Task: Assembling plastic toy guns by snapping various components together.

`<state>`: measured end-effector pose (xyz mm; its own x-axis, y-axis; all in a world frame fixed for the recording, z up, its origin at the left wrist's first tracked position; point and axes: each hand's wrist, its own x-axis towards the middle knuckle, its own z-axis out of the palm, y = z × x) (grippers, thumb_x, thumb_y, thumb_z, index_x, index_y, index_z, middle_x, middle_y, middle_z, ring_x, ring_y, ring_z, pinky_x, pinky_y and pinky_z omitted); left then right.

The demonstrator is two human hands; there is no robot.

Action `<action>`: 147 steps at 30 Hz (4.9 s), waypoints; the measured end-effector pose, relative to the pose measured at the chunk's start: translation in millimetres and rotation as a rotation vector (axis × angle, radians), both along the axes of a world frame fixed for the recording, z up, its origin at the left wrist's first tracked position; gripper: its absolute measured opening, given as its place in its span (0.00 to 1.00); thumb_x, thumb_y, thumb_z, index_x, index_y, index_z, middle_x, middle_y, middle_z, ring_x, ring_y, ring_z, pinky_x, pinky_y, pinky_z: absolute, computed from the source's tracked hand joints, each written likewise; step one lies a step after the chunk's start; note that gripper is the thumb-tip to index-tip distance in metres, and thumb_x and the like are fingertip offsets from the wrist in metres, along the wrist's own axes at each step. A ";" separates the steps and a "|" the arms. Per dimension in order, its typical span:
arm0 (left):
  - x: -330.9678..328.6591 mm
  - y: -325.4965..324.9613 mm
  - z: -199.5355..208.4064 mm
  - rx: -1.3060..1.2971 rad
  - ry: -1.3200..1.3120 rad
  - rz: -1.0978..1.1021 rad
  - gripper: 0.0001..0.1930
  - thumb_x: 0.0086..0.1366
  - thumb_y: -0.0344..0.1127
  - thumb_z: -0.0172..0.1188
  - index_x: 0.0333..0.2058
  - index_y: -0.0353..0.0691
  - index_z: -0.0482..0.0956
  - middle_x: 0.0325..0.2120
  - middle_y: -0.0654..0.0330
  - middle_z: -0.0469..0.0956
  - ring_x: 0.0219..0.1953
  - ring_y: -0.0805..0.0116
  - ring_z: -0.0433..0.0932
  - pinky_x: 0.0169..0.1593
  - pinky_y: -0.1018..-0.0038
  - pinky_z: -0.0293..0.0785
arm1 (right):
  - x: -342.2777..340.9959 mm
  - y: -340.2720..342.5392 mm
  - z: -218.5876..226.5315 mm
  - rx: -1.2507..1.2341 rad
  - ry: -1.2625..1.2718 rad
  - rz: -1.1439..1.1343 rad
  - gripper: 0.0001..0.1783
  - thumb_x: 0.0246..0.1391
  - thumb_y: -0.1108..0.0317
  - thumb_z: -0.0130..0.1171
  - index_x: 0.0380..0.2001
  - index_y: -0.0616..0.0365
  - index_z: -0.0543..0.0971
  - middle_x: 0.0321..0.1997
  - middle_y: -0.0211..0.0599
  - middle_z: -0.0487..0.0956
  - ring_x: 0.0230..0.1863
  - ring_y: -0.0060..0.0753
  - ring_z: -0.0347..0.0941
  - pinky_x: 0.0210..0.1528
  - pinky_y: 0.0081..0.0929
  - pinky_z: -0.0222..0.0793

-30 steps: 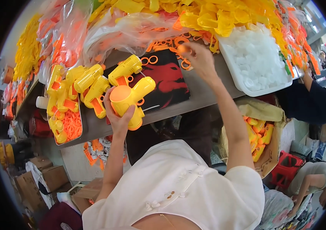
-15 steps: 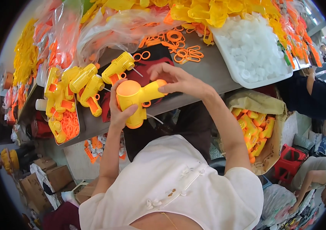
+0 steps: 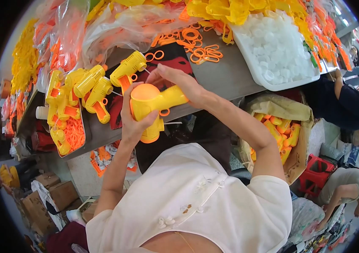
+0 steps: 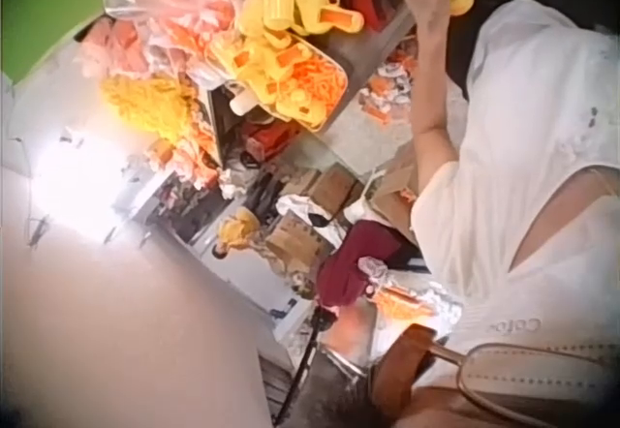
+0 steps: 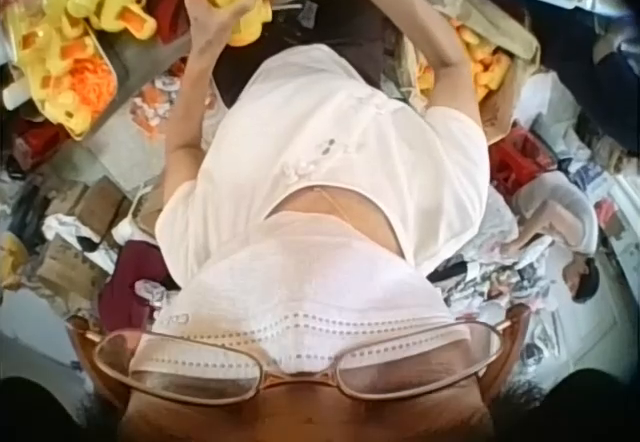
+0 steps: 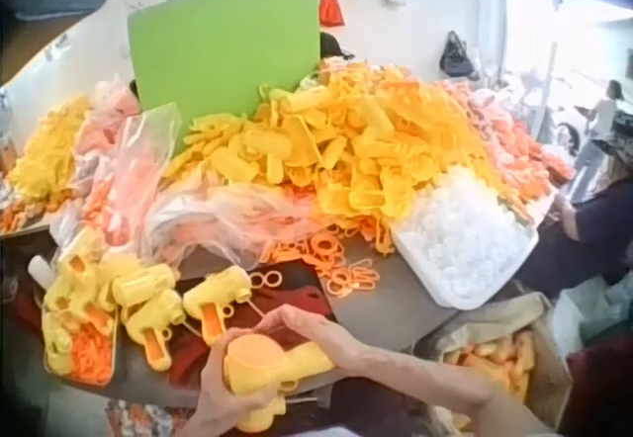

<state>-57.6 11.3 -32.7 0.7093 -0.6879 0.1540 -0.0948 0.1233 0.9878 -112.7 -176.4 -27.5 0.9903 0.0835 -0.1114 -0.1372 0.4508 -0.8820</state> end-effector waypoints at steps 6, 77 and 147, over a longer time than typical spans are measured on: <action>14.4 15.0 7.8 0.134 -1.122 -0.282 0.41 0.40 0.42 0.75 0.55 0.42 0.69 0.49 0.53 0.72 0.50 0.59 0.76 0.50 0.67 0.73 | -37.7 2.4 9.5 -0.708 0.202 -0.007 0.27 0.65 0.51 0.41 0.26 0.61 0.77 0.23 0.35 0.78 0.25 0.27 0.73 0.30 0.27 0.68; 25.8 -70.6 -44.5 -0.297 0.045 0.367 0.31 0.56 0.29 0.65 0.55 0.38 0.59 0.48 0.58 0.65 0.46 0.71 0.70 0.49 0.74 0.71 | 3.2 39.0 -51.5 -0.119 -0.191 -0.423 0.24 0.66 0.61 0.47 0.61 0.58 0.60 0.57 0.36 0.67 0.58 0.26 0.64 0.58 0.24 0.62; 53.3 3.6 -67.3 0.132 0.128 0.221 0.17 0.65 0.36 0.59 0.50 0.35 0.76 0.45 0.61 0.78 0.44 0.78 0.72 0.50 0.81 0.66 | -40.8 -73.9 -75.3 -1.732 -0.047 -0.684 0.13 0.53 0.72 0.58 0.43 0.52 0.81 0.36 0.31 0.72 0.42 0.35 0.69 0.45 0.34 0.59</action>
